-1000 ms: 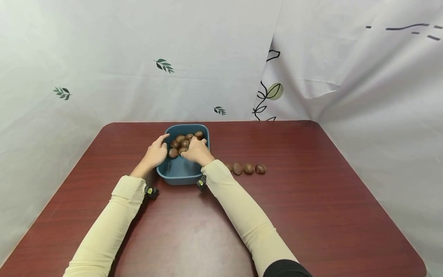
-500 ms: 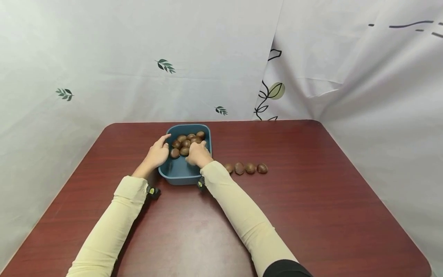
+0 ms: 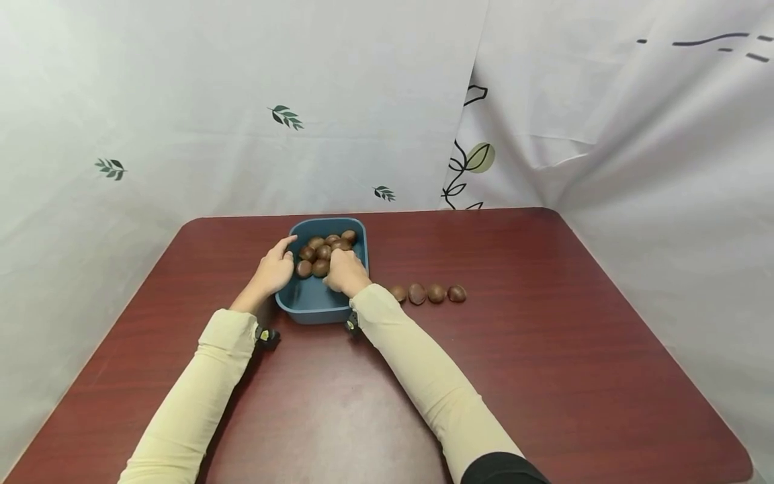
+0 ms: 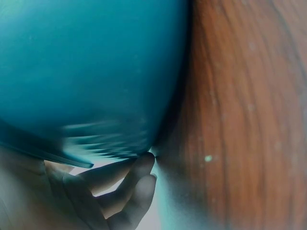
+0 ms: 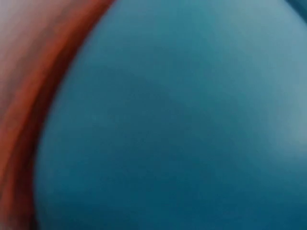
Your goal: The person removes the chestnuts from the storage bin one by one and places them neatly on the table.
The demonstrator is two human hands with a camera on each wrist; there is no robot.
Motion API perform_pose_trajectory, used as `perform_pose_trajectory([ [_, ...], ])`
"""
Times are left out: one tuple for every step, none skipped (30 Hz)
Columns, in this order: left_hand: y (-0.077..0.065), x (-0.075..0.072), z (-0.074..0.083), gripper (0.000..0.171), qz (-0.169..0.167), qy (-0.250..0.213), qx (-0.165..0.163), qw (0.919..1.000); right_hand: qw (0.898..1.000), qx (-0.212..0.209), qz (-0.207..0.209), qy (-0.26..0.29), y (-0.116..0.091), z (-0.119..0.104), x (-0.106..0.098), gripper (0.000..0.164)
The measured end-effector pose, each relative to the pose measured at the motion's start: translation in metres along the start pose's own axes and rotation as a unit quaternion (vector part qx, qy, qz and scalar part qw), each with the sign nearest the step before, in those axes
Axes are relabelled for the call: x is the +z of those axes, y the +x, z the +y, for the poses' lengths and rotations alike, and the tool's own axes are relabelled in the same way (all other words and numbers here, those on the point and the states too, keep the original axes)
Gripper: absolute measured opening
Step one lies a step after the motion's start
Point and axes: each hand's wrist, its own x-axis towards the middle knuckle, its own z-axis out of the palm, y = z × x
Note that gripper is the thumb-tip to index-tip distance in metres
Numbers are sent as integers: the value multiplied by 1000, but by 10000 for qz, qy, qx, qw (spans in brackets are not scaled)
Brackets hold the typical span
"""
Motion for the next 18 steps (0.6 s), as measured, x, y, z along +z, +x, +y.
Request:
perform_pose_trajectory([
  [0,1,-1,51,13,21,-1,10000,10000,-22,-32,28,-1,0,1,22],
  [0,2,-1,51,18,14,-13,10000,9999,-60,-48,67,-2,0,1,24],
  [0,2,-1,51,27,10,-16,10000,9999,-115,-55,96,-3,0,1,26],
  [0,3,-1,51,21,3,-28,10000,9997,-192,-59,159,-5,0,1,26],
  [0,3,-1,51,35,1,-31,10000,9994,-287,-28,214,-7,1,0,24],
  [-1,3,-1,51,39,-6,-34,10000,9988,-391,13,306,-9,0,-1,21],
  [-1,3,-1,51,48,-9,-31,10000,9980,-490,28,408,-12,0,-4,18],
  [-1,3,0,51,45,-24,-31,10000,9968,-626,54,502,-15,0,-7,14],
  [-1,3,0,51,41,-34,-20,10000,9954,-773,95,561,-19,0,-10,10],
  [-1,2,1,51,35,-38,-3,10000,9938,-910,135,631,-22,0,-13,7],
  [-1,2,1,51,60,-40,29,10000,9921,-1034,182,693,-26,0,-17,7],
  [-1,1,1,51,57,-56,46,10000,9903,-1136,248,764,-31,1,-21,10],
  [-1,1,1,51,64,-52,70,9999,9888,-1212,310,808,-35,1,-25,11],
  [-1,0,1,51,60,-61,83,9999,9874,-1266,379,872,-39,2,-28,13],
  [0,0,1,51,56,-71,87,9999,9861,-1305,452,921,-43,3,-32,14],
  [0,0,0,51,56,-75,88,9999,9853,-1302,504,987,-47,5,-35,14],
  [0,0,0,51,49,-81,82,9999,9842,-1295,564,1065,-52,7,-38,15],
  [0,0,0,51,30,-80,70,9999,9835,-1269,607,1139,-56,9,-40,15],
])
